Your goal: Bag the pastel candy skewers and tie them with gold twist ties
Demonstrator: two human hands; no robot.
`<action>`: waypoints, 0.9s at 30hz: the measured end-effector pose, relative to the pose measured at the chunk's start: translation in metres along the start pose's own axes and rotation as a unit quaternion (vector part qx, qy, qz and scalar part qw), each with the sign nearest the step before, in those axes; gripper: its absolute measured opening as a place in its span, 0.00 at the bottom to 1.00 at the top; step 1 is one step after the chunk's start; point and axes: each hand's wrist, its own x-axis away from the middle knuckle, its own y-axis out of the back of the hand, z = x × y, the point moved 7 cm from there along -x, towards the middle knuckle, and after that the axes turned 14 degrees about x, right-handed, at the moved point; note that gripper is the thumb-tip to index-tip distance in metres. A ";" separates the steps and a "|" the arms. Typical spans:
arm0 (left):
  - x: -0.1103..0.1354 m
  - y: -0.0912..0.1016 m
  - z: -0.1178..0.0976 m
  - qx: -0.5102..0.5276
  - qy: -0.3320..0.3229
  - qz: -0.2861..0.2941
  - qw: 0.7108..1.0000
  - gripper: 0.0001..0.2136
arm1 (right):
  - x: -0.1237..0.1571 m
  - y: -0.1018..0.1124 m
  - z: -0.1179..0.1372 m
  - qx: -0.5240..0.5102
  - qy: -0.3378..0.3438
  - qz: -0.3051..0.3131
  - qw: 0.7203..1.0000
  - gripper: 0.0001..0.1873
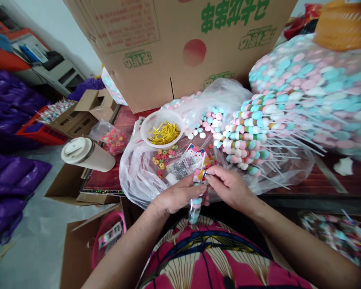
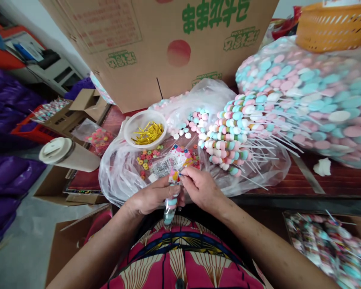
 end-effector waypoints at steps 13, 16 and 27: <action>-0.005 0.012 -0.024 -0.073 0.034 -0.003 0.997 0.12 | -0.011 0.019 0.048 0.358 0.343 -0.055 0.866 0.18; -0.003 0.003 -0.012 -0.053 0.107 0.052 0.991 0.08 | 0.004 0.000 0.044 0.404 0.428 0.077 0.805 0.19; 0.020 -0.015 -0.034 -0.599 -0.206 -0.027 0.774 0.10 | 0.035 -0.055 -0.018 -0.334 -0.211 0.334 0.856 0.14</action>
